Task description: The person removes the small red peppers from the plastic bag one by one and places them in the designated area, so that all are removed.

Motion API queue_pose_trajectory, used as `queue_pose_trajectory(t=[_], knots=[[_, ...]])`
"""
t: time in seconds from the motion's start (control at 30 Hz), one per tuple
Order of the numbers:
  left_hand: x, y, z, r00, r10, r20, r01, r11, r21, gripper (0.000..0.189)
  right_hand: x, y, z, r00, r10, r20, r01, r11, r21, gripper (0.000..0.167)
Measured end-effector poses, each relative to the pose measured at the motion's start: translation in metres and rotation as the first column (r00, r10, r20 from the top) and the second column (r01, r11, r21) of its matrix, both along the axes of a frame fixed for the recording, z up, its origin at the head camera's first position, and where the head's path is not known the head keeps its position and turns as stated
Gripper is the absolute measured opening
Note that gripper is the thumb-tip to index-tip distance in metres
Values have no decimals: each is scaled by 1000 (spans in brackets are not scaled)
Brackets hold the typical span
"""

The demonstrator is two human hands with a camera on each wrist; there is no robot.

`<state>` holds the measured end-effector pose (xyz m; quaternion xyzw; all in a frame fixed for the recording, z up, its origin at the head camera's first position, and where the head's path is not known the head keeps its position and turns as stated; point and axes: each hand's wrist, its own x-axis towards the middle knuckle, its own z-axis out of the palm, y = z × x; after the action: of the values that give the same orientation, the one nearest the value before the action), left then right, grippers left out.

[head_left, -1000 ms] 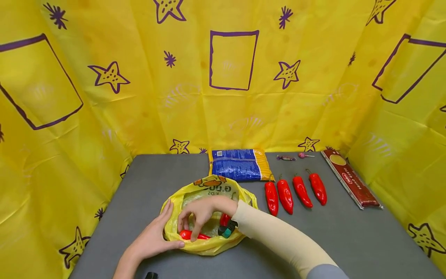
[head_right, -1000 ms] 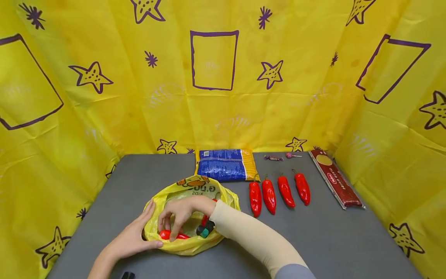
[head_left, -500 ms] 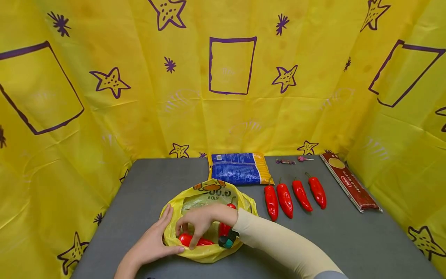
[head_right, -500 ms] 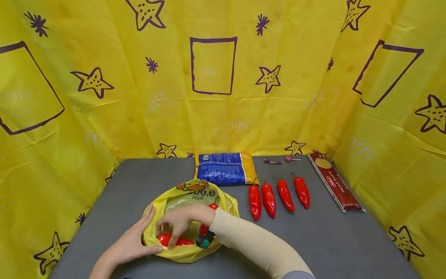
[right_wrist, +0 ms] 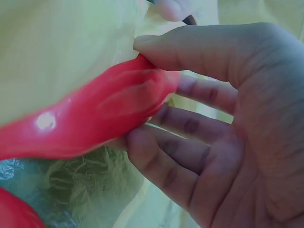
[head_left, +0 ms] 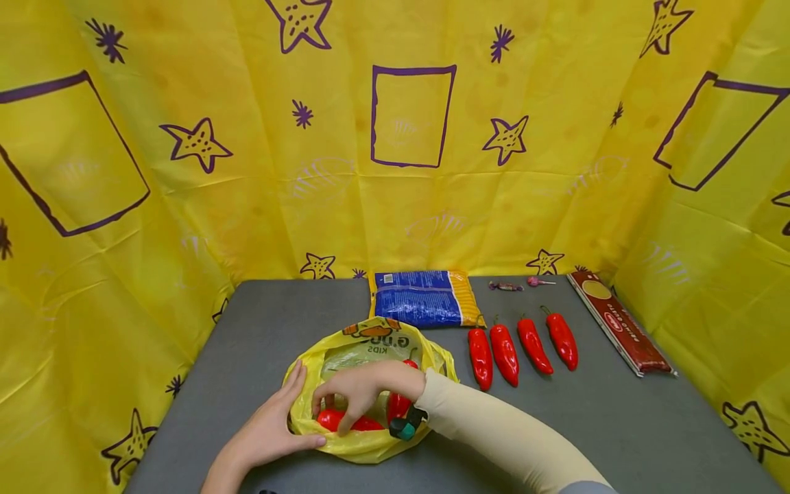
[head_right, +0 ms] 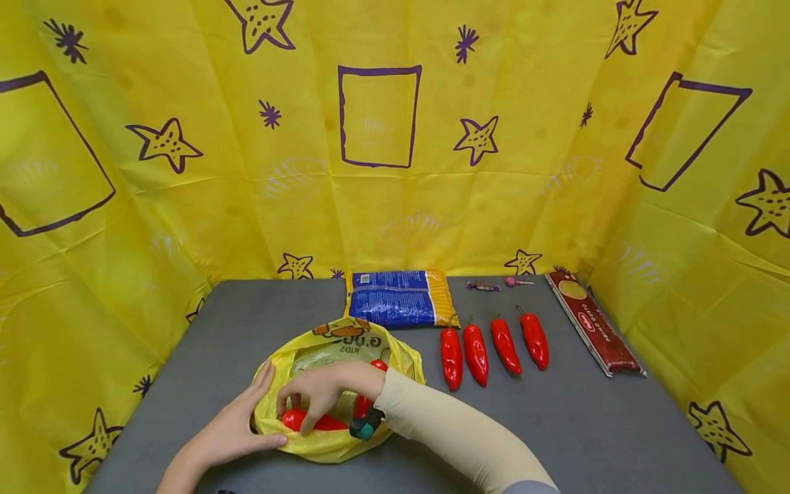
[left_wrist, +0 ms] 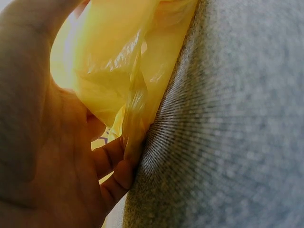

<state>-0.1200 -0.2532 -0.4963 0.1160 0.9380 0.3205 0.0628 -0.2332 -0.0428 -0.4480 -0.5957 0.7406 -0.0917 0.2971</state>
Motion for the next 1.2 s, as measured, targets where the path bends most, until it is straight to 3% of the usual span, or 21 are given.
queue_pose_trajectory(t=[0.33,0.57,0.9,1.2], knots=[[0,0,-2,999,3,32,-3,1000,14,133,-4,5,2,997,-21,80,22,1000,-8,43],[-2,0,-1,998,9,54,-10,1000,12,132,-8,11,8,997,-25,77,29,999,-44,41],[-3,1,0,999,13,49,-14,1000,12,133,-17,26,21,995,-83,52,86,994,-63,44],[-5,-1,-2,999,-2,41,1,1000,16,133,-25,49,28,976,-163,147,181,976,-122,44]])
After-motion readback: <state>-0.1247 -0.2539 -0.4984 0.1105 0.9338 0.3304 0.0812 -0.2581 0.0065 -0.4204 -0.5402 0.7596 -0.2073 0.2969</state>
